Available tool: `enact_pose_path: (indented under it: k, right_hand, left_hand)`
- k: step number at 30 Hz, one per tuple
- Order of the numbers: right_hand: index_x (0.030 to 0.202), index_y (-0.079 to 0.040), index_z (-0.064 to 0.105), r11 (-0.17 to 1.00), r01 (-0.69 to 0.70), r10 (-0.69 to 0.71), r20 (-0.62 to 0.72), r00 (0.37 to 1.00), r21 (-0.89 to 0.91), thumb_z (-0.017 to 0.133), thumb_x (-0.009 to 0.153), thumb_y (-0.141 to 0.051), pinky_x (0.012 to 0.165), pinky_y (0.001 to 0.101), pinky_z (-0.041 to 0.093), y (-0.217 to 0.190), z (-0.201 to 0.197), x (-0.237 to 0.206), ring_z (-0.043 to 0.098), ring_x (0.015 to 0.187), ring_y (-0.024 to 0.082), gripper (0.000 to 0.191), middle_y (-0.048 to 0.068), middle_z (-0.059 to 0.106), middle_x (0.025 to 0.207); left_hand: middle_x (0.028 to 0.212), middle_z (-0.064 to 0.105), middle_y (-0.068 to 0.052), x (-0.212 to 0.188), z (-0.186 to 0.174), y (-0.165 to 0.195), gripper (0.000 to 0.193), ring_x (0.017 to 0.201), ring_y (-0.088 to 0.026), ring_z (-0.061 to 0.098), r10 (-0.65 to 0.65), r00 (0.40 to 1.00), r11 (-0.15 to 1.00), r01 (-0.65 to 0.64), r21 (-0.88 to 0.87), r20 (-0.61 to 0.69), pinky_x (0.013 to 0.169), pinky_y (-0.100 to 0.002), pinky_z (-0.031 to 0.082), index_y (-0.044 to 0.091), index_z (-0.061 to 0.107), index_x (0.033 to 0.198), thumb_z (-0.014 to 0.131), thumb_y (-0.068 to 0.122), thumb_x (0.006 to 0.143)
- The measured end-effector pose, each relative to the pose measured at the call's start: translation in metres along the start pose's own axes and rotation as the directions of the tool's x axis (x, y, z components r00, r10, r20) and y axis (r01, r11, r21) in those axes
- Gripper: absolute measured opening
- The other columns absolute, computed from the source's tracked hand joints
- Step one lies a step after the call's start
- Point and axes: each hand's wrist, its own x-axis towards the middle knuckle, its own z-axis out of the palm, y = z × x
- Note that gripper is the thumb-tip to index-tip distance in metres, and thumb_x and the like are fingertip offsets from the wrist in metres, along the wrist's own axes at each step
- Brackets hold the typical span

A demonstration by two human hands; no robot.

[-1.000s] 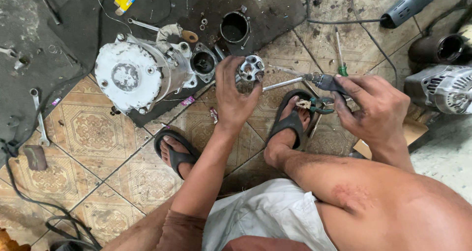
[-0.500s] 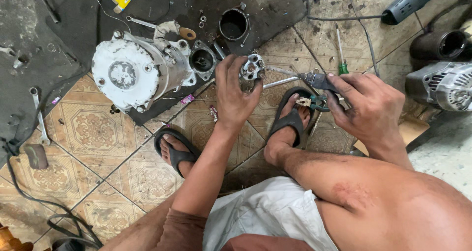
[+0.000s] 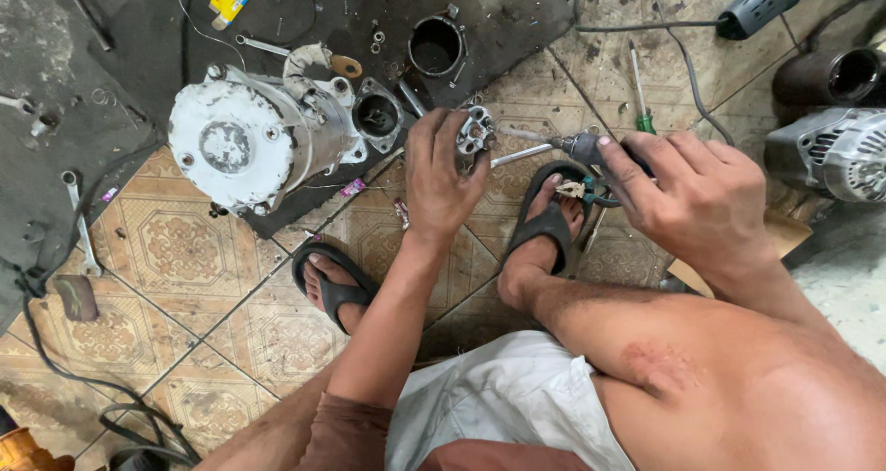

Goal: The person sits on the floor and uses a rotary tool to grind the surface of a motor component. They then pick up a cylindrical motor housing and insert the ground component into it, aligning the parts by hand.

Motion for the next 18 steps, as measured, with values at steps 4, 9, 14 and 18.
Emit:
enact_pose_path:
  k: [4,9,14,18]
  right_hand:
    - [0.11,-0.014,0.081,0.986,0.13,-0.132,-0.008,0.991,-0.107,0.07,0.078,-0.008,0.058,0.0269,0.044,0.005,-0.016,0.015,0.065,0.077,0.014,0.035,0.002,0.073,0.102]
    - [0.114,-0.01,0.082,0.946,0.284,-0.288,-0.003,0.958,-0.156,0.069,0.085,-0.01,0.059,0.0267,0.04,0.009,-0.022,0.029,0.063,0.078,0.014,0.031,0.003,0.073,0.104]
    - [0.109,-0.009,0.081,0.914,0.338,-0.352,-0.022,0.936,-0.222,0.067,0.082,-0.014,0.058,0.0244,0.042,0.009,-0.024,0.033,0.062,0.074,0.012,0.031,0.003,0.074,0.103]
    - [0.111,-0.01,0.081,0.959,0.246,-0.249,-0.001,0.969,-0.144,0.066,0.083,-0.012,0.057,0.0256,0.043,0.005,-0.023,0.027,0.063,0.073,0.014,0.032,0.004,0.074,0.101]
  left_hand:
    - [0.137,0.053,-0.017,0.0,0.001,-0.001,0.068,0.13,-0.038,0.055,0.03,0.999,0.999,-0.029,-0.018,0.024,0.112,-0.047,0.047,0.006,0.054,0.139,0.087,0.006,0.079]
    - [0.131,0.056,-0.017,0.001,0.001,0.0,0.066,0.127,-0.039,0.056,0.022,1.0,1.0,-0.022,-0.02,0.022,0.111,-0.047,0.047,0.005,0.055,0.135,0.087,0.008,0.077]
    - [0.129,0.058,-0.017,0.002,-0.001,-0.001,0.066,0.126,-0.039,0.057,0.041,0.999,0.999,-0.041,-0.026,0.0,0.11,-0.048,0.048,0.004,0.056,0.135,0.088,0.008,0.078]
    - [0.129,0.057,-0.016,0.0,-0.001,-0.004,0.065,0.125,-0.04,0.056,0.059,0.998,0.998,-0.059,-0.021,-0.005,0.109,-0.048,0.048,0.004,0.056,0.135,0.087,0.008,0.078]
